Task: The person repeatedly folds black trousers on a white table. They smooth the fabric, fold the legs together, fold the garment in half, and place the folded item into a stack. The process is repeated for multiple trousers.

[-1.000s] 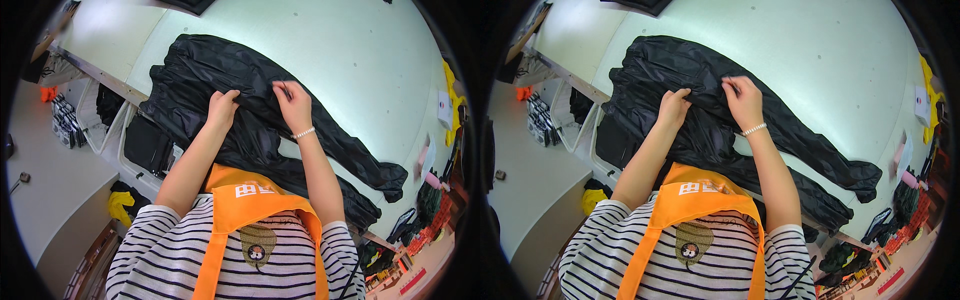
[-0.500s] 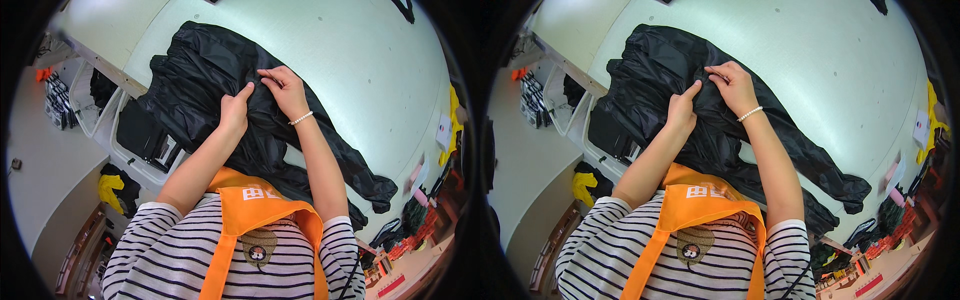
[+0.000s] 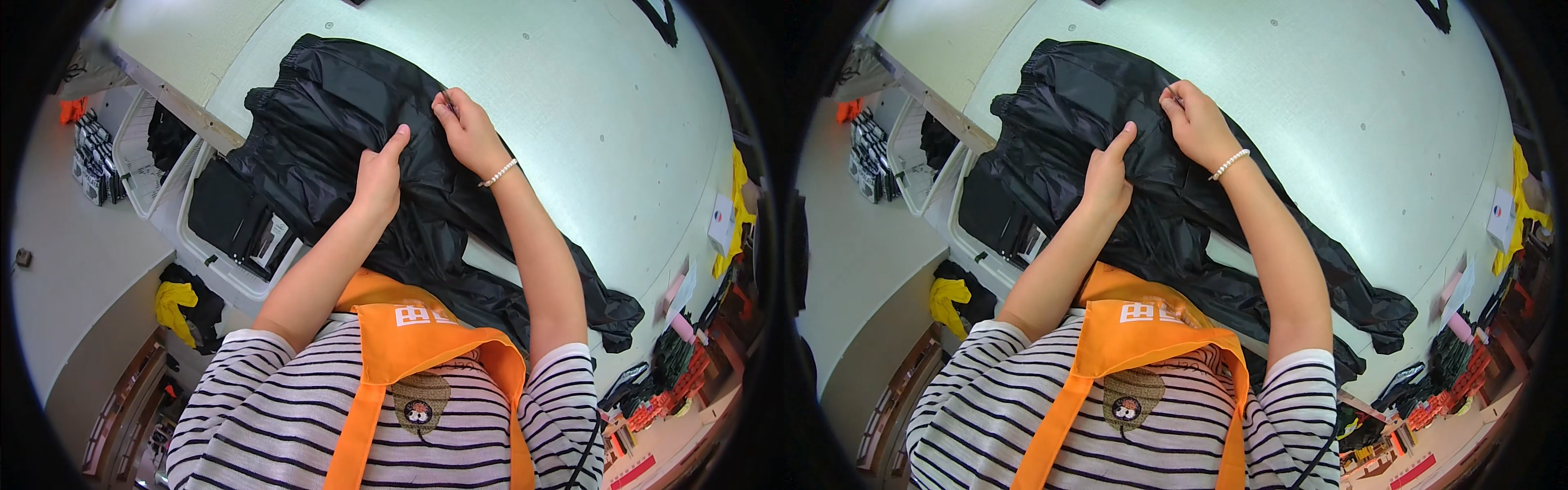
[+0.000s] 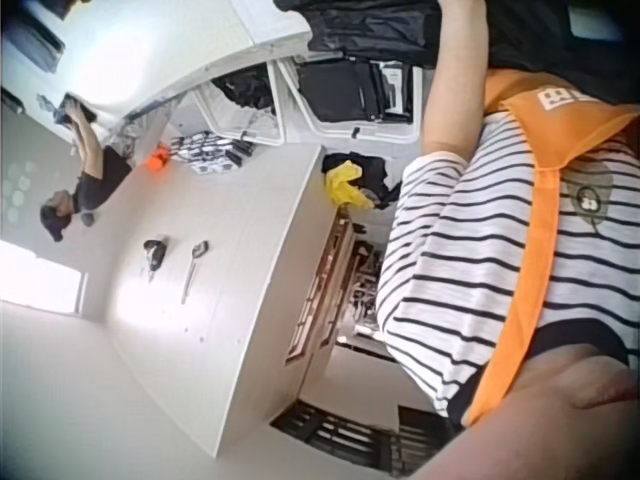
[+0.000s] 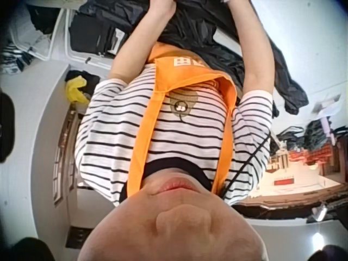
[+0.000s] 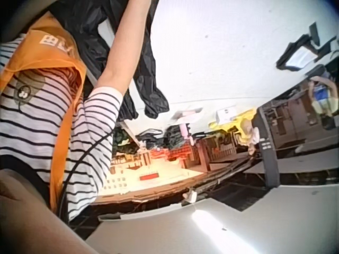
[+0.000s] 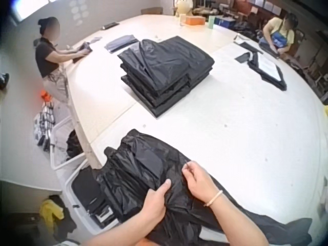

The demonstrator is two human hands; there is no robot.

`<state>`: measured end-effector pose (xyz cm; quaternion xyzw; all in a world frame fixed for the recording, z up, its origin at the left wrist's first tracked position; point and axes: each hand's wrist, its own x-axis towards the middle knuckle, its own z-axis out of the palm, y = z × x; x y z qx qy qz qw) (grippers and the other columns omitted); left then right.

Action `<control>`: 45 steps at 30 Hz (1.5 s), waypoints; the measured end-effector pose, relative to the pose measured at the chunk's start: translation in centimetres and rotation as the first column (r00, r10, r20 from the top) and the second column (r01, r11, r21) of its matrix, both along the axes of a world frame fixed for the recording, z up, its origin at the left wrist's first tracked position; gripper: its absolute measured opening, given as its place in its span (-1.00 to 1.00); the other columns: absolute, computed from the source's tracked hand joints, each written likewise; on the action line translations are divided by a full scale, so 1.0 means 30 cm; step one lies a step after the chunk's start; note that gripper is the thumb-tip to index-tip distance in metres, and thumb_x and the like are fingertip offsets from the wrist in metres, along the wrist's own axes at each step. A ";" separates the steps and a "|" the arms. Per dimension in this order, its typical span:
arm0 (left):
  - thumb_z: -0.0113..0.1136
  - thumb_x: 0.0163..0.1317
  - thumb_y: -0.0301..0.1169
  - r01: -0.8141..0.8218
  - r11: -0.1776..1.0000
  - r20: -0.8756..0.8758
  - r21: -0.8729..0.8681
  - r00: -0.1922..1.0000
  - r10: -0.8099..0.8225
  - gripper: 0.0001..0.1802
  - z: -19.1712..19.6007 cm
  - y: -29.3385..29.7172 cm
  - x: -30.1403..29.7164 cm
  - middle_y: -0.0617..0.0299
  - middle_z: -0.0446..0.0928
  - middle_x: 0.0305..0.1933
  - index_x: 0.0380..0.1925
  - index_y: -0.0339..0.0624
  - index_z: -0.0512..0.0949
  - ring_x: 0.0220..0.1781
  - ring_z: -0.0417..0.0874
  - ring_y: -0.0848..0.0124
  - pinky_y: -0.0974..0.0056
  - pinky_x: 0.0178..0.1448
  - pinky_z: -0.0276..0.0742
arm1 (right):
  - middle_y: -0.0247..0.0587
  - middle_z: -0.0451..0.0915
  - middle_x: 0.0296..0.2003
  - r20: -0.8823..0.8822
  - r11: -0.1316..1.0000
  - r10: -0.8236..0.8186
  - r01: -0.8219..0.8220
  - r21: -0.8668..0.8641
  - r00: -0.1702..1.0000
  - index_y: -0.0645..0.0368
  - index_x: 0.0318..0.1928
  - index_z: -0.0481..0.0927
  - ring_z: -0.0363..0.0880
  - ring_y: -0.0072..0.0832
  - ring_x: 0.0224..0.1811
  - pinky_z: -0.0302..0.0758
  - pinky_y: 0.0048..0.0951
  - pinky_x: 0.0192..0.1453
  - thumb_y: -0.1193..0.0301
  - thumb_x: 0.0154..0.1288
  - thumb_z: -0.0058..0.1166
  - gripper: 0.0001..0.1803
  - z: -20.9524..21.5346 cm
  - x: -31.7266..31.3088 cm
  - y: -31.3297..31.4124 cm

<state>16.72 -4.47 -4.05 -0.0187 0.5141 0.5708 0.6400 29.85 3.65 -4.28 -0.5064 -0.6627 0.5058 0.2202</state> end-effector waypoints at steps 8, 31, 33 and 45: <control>0.23 0.20 -0.40 -0.003 0.996 0.008 0.085 1.000 0.002 -0.68 0.007 -0.009 0.003 0.12 0.56 -0.13 -0.17 -0.46 0.50 -0.14 0.58 0.43 0.36 -0.03 0.48 | -0.09 0.56 -0.31 -0.013 0.969 -0.231 0.231 0.083 0.973 0.26 -0.14 0.44 0.55 -0.33 -0.29 0.45 -0.45 -0.14 0.32 0.35 -0.03 -0.76 0.068 0.062 -0.115; 0.23 0.18 -0.43 0.007 0.990 0.002 0.141 1.000 -0.008 -0.67 0.019 -0.004 0.005 0.18 0.56 -0.10 -0.10 -0.40 0.49 -0.12 0.57 0.44 0.39 -0.02 0.47 | -0.13 0.56 -0.30 0.019 0.930 -0.291 0.278 0.241 0.957 0.23 -0.19 0.52 0.58 -0.37 -0.30 0.49 -0.46 -0.19 0.40 0.19 0.17 -0.78 0.065 0.025 -0.142; 0.24 0.18 -0.40 0.027 0.990 0.011 0.141 1.000 -0.029 -0.61 0.001 -0.010 -0.009 0.16 0.54 -0.07 -0.05 -0.42 0.46 -0.06 0.55 0.42 0.37 0.04 0.44 | -0.14 0.56 -0.28 0.053 0.922 -0.341 0.322 0.216 0.939 0.25 -0.15 0.51 0.56 -0.43 -0.28 0.49 -0.47 -0.17 0.39 0.19 0.19 -0.73 0.047 0.073 -0.174; 0.25 0.20 -0.26 0.338 0.933 0.055 -0.127 0.941 -0.334 -0.51 -0.168 -0.007 -0.088 0.02 0.55 -0.07 -0.09 -0.56 0.47 -0.06 0.60 0.24 0.23 0.05 0.53 | -0.29 0.57 -0.44 0.278 0.773 -0.633 0.605 0.188 0.722 0.28 -0.19 0.56 0.47 -0.64 -0.42 0.46 -0.59 -0.22 0.43 0.27 0.11 -0.82 -0.007 0.405 -0.473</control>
